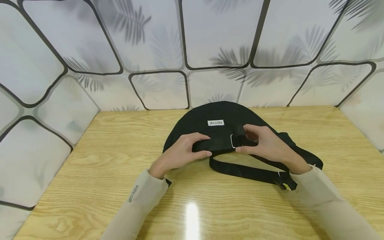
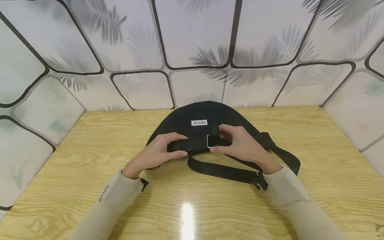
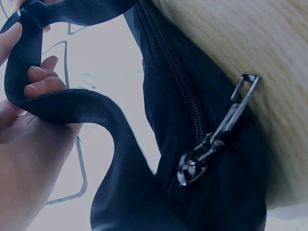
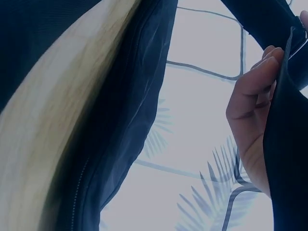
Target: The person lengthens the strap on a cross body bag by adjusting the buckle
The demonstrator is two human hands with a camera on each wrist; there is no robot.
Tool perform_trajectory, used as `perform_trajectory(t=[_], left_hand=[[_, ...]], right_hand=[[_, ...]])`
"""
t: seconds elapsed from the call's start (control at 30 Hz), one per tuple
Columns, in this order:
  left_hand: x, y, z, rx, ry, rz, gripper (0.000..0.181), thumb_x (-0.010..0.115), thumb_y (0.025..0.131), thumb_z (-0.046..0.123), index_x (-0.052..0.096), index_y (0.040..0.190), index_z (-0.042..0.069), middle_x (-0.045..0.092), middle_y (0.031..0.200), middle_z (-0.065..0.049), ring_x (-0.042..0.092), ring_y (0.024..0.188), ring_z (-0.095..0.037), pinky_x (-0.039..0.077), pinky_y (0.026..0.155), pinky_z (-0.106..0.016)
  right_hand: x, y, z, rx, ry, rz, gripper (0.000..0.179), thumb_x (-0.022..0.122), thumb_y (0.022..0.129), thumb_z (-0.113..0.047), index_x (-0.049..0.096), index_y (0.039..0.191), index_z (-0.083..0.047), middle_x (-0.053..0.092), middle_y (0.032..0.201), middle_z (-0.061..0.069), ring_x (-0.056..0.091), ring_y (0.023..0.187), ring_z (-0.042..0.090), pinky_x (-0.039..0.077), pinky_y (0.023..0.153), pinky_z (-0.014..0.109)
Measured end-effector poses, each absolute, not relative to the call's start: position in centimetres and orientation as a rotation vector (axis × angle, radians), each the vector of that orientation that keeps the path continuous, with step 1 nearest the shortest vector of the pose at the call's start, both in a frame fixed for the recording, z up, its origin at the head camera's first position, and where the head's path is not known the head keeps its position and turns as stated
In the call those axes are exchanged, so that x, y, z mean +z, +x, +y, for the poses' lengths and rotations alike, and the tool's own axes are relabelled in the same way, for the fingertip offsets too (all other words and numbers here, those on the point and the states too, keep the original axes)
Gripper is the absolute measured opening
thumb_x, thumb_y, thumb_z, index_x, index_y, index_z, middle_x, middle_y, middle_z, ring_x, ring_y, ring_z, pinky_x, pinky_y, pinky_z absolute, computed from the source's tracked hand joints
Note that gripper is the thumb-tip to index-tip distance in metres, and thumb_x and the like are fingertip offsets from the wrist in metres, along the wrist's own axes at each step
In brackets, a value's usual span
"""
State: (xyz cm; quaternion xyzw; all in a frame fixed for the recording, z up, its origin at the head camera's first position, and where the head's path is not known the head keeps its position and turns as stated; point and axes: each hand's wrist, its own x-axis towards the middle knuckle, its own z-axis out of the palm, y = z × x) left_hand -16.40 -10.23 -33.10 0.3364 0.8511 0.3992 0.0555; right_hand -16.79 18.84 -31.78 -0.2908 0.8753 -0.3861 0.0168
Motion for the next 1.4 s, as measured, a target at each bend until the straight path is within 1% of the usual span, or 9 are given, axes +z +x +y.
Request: perform_trajectory(t=[0.07, 0.3, 0.73, 0.9, 1.0, 1.13, 1.4], left_hand=[[-33.1, -16.4, -10.3, 1.206, 1.027, 2.586, 0.043, 0.074, 0.096, 0.023, 0.063, 0.132, 0.001, 0.065, 0.128, -0.009, 0.060, 0.118, -0.019, 0.048, 0.099, -0.033], [-33.0, -16.3, -10.5, 1.209, 1.039, 2.586, 0.043, 0.074, 0.096, 0.021, 0.063, 0.132, 0.001, 0.065, 0.129, -0.009, 0.060, 0.117, -0.019, 0.048, 0.098, -0.033], [-33.2, -16.4, -11.7, 1.183, 1.054, 2.612, 0.042, 0.075, 0.094, 0.019, 0.064, 0.130, -0.001, 0.065, 0.128, -0.011, 0.060, 0.120, -0.024, 0.047, 0.102, -0.038], [-33.3, -16.3, -12.5, 1.155, 1.022, 2.612, 0.044, 0.074, 0.095, 0.019, 0.063, 0.132, -0.002, 0.063, 0.131, -0.013, 0.058, 0.124, -0.027, 0.046, 0.104, -0.041], [-33.3, -16.2, -13.2, 1.137, 0.979, 2.614, 0.045, 0.074, 0.096, 0.019, 0.062, 0.134, -0.002, 0.062, 0.133, -0.014, 0.057, 0.126, -0.029, 0.045, 0.105, -0.043], [-33.2, -16.0, -14.1, 1.129, 0.928, 2.617, 0.046, 0.075, 0.095, 0.018, 0.061, 0.134, -0.001, 0.061, 0.135, -0.014, 0.056, 0.127, -0.031, 0.044, 0.106, -0.046], [-33.1, -16.2, -15.6, 1.072, 0.960, 2.624, 0.047, 0.076, 0.093, 0.017, 0.061, 0.134, -0.003, 0.061, 0.134, -0.016, 0.056, 0.126, -0.033, 0.046, 0.104, -0.048]], right_hand=[[-31.8, -16.7, 19.0, -1.204, -0.903, 2.714, 0.025, 0.082, 0.086, -0.018, 0.063, 0.101, -0.010, 0.059, 0.083, -0.003, 0.058, 0.077, 0.016, 0.051, 0.072, 0.032], [-31.8, -16.6, 19.6, -1.238, -0.868, 2.692, 0.031, 0.082, 0.086, -0.014, 0.067, 0.112, -0.007, 0.066, 0.089, -0.002, 0.065, 0.081, 0.015, 0.053, 0.072, 0.031], [-32.3, -16.5, 21.2, -1.255, -0.884, 2.683, 0.038, 0.080, 0.085, -0.009, 0.066, 0.119, -0.002, 0.068, 0.092, 0.000, 0.064, 0.079, 0.013, 0.050, 0.068, 0.027], [-32.5, -16.3, 21.7, -1.220, -0.894, 2.714, 0.040, 0.080, 0.085, -0.009, 0.065, 0.121, -0.001, 0.067, 0.093, -0.001, 0.063, 0.080, 0.010, 0.049, 0.068, 0.026], [-32.6, -16.2, 21.9, -1.218, -0.900, 2.731, 0.040, 0.081, 0.085, -0.008, 0.065, 0.122, -0.002, 0.064, 0.092, -0.002, 0.062, 0.080, 0.009, 0.048, 0.069, 0.026], [-32.8, -16.2, 22.1, -1.246, -0.907, 2.710, 0.038, 0.081, 0.085, -0.007, 0.066, 0.120, -0.003, 0.063, 0.088, -0.002, 0.062, 0.076, 0.011, 0.047, 0.066, 0.026], [-33.5, -16.6, 21.5, -1.221, -1.035, 2.684, 0.036, 0.083, 0.082, -0.006, 0.068, 0.115, -0.006, 0.063, 0.082, -0.006, 0.060, 0.069, 0.009, 0.045, 0.061, 0.027]])
